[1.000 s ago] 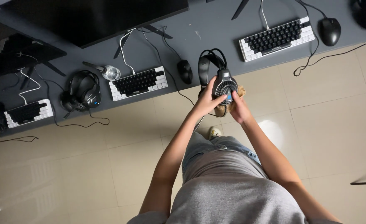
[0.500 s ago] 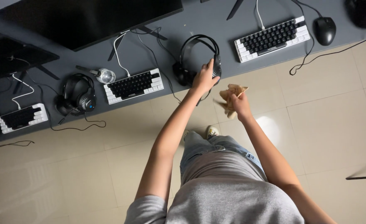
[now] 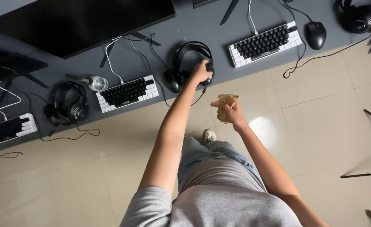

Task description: The person uses a cloth to wipe down a keyboard and a pair of headphones on a desk. They clean the top, sides, and bottom of the keyboard, then wipe the earcups and headband of the headphones before placing them back on the desk.

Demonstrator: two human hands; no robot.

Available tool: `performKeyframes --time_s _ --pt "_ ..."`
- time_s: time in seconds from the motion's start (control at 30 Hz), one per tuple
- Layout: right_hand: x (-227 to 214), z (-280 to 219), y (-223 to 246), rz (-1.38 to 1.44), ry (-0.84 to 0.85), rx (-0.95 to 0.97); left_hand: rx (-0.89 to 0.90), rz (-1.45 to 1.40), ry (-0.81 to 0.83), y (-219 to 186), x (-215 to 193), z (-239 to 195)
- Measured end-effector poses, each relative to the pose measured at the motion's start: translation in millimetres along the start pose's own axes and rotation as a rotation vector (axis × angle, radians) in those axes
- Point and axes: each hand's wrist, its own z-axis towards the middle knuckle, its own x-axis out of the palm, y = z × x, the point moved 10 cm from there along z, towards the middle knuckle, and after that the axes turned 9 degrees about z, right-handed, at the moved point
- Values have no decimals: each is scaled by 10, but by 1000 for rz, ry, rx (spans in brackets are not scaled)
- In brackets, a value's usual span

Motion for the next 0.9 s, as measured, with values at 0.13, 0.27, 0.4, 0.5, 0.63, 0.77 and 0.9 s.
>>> performKeyframes --time_s 0.13,0.27,0.4,0.5,0.63,0.77,0.9 --pt "200 -8 -15 72 80 8 -117 -414 41 77 -130 -118" --pt "441 44 -219 -17 141 59 137 -603 -226 234 -445 -463" --pt "855 134 -513 -126 213 155 177 -814 -285 684 -707 -1281" --pt "1358 204 -648 -105 362 149 -42 -814 -274 1172 -1095 -2046" --pt "2039 290 -807 -103 476 200 -171 -828 -469 2283 -1382 -2582" --pt "2913 228 -657 -162 542 183 -307 -823 -726 3342 -1812 -2962" --pt "3325 519 -1087 -123 513 188 -423 -951 -745 3778 -2417 -3079"
